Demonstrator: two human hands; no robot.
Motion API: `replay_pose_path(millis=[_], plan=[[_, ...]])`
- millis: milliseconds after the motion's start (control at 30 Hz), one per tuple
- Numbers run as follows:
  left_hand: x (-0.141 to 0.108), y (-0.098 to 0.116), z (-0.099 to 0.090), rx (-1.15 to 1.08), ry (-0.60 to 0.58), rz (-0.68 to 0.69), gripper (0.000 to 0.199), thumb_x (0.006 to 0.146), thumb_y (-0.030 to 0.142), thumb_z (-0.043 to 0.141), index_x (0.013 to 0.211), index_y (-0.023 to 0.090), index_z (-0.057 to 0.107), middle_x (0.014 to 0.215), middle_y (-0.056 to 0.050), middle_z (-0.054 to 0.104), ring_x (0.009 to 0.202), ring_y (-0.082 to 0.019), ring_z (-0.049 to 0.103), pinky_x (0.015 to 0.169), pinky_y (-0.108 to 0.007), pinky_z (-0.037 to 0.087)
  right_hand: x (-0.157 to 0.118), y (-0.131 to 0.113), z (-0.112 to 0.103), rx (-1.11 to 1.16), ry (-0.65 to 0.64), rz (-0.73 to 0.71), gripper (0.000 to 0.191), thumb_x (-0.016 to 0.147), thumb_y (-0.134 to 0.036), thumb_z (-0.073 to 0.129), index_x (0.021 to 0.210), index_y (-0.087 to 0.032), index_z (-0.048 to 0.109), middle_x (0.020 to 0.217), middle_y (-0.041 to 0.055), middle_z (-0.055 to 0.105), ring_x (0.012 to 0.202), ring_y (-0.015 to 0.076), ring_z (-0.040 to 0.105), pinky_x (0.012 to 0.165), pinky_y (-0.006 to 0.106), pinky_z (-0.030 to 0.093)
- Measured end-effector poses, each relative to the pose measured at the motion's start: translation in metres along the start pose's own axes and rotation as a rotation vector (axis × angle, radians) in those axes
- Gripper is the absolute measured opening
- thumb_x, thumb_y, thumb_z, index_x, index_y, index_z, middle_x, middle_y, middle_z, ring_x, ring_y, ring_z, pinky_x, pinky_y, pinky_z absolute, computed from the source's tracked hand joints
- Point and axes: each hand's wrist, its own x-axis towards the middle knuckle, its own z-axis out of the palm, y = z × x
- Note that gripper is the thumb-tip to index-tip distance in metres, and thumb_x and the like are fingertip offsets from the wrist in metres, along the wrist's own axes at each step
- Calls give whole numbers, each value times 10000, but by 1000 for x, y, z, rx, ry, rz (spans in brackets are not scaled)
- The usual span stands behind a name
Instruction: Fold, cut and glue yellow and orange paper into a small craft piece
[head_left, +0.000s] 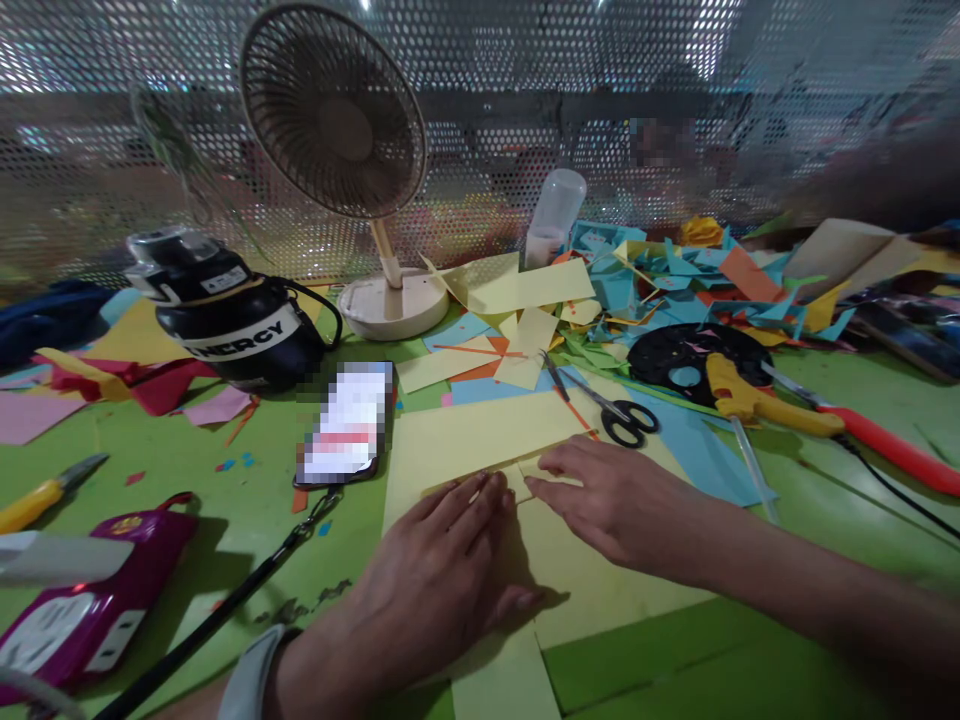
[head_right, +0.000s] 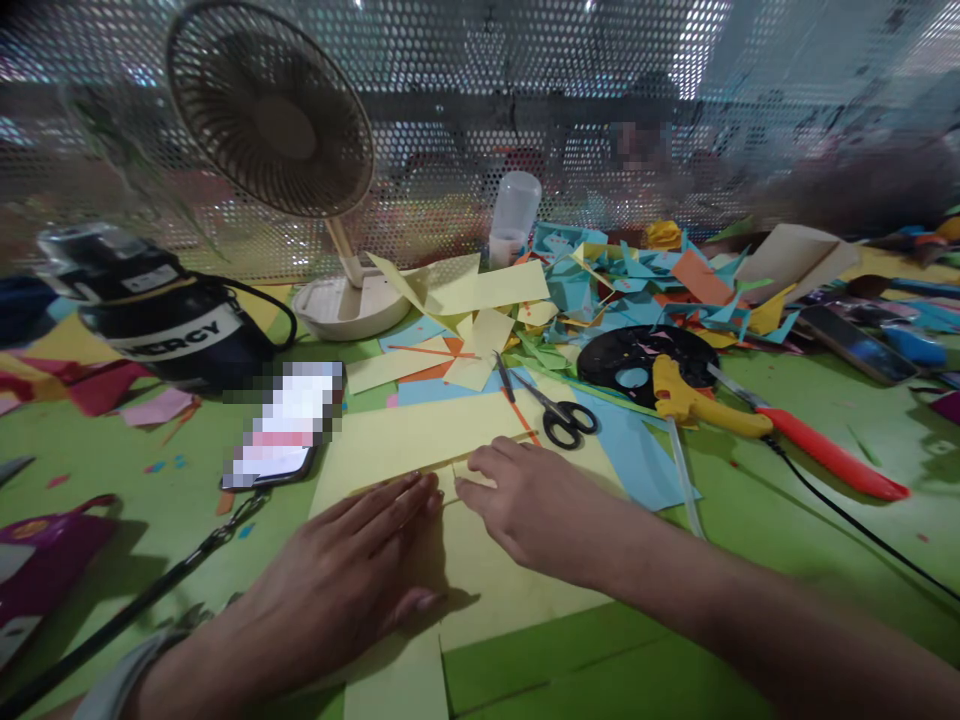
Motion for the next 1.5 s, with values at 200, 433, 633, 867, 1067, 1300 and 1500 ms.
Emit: replay_pose_path(millis=[200,433,633,867,1067,1300,1500], plan=[[1,0,-2,-4,-18,10,685,935,574,297,1143,11,627,1169,-195,661,1057,-308,638,873,-411,537,0,-1,-1,1,-3,4,311,884,-124,476,1159,-139,621,1091,148,617,1021,253,545,864,410,468],[-1,0,1,-70,-39,-20,668,923,611,291,1123,78,641,1179,-172,660,1098,-309,609,897,-435,520,10,-1,-3,223,74,164,180,904,-168,488,991,-151,645,958,88,598,932,202,544,838,347,440],[0,1,3,-69,-55,0,712,910,631,296,1159,37,600,1186,-221,639,1094,-330,605,875,-449,527,18,3,8,547,-16,482,145,843,-320,581,787,-187,598,744,-4,604,629,115,527,560,235,392],[3,3,2,-68,-104,-43,762,874,683,316,1154,40,614,1221,-211,624,1120,-336,587,924,-431,494,31,5,8,565,-115,623,210,745,-392,648,706,-196,582,646,-17,592,581,119,494,488,223,327],[2,3,3,-61,-144,-50,820,876,698,257,1211,24,584,1258,-212,598,1168,-332,549,968,-422,464,36,6,8,582,-185,686,232,724,-412,646,687,-195,574,626,-5,587,574,132,492,477,231,324],[3,3,2,-95,-175,-67,815,863,711,278,1214,39,578,1228,-200,617,1174,-336,535,964,-426,463,37,8,6,692,-213,689,202,732,-362,662,730,-183,567,636,-10,555,591,127,482,501,231,347],[2,-1,2,-140,-193,-69,784,852,704,341,1225,53,570,1261,-183,604,1193,-327,528,1000,-420,444,40,7,-3,781,-216,718,180,723,-200,664,858,-173,547,662,-39,514,595,111,470,524,226,358]])
